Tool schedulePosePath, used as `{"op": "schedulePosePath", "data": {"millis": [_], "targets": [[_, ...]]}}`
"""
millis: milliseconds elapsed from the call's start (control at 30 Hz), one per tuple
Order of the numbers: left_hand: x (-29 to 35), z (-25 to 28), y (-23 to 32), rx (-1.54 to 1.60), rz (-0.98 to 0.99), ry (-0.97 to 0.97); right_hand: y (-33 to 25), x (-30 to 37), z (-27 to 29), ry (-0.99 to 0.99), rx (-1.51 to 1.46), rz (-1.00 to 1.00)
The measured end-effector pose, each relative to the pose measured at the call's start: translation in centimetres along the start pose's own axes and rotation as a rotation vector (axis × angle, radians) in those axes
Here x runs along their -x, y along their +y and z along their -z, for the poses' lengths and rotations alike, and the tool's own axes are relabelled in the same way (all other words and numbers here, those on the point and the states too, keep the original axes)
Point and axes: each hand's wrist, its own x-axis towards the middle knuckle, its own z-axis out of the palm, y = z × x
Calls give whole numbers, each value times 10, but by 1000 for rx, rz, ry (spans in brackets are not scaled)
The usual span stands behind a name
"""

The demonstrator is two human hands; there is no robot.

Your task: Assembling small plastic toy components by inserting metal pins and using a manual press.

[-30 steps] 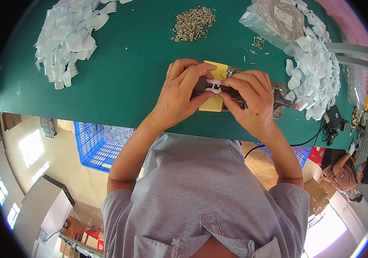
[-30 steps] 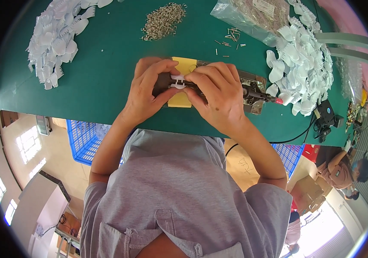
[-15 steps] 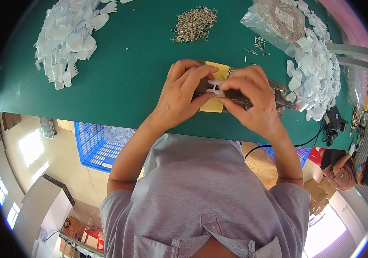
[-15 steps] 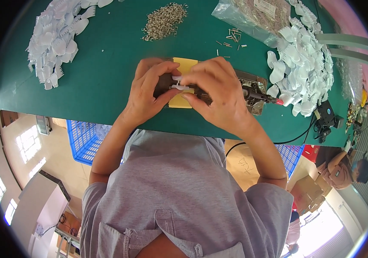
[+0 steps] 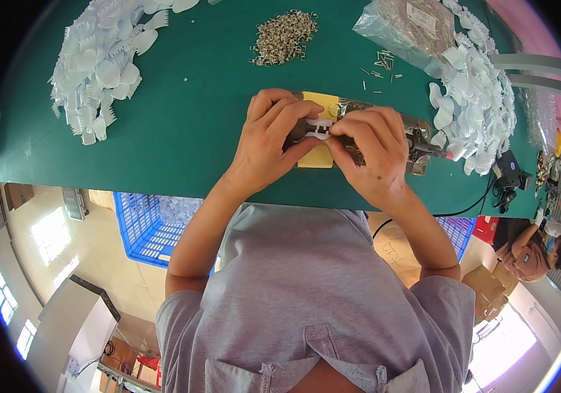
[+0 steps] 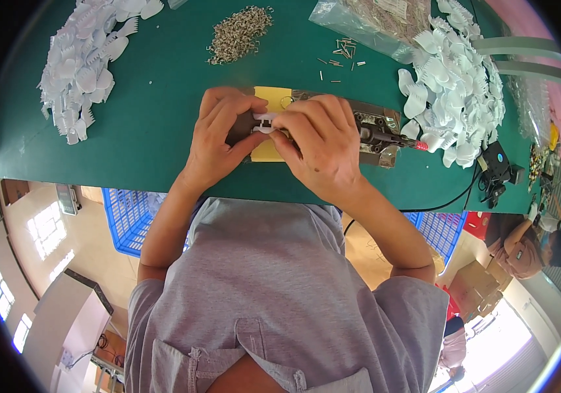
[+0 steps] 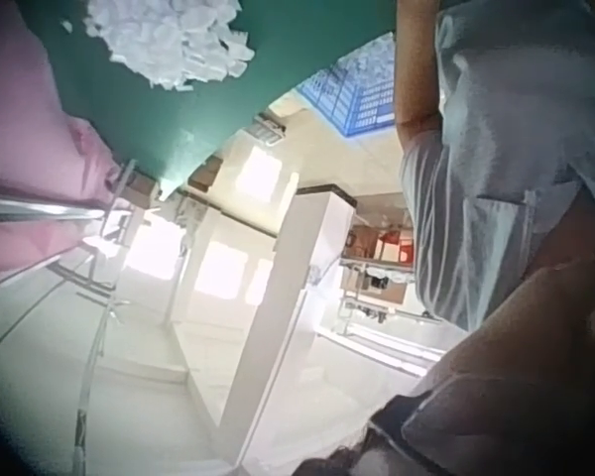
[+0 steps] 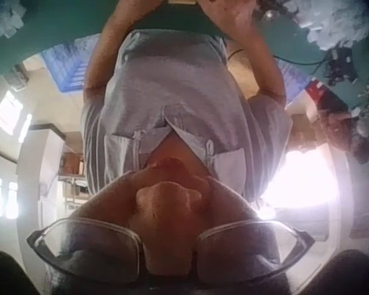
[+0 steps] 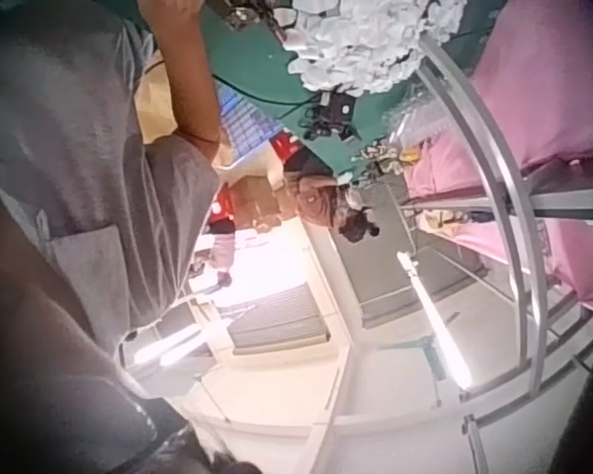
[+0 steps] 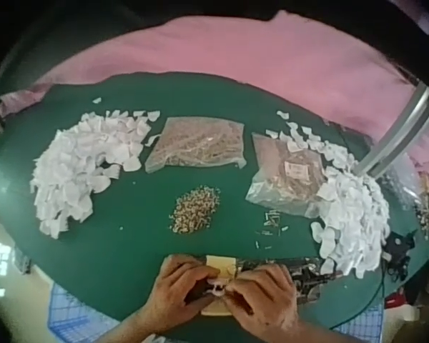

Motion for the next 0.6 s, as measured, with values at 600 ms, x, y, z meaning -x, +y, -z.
{"op": "schedulePosePath", "data": {"millis": [600], "targets": [[-4, -1, 2, 1, 6, 4, -2, 9, -4, 106, 97, -13]]}}
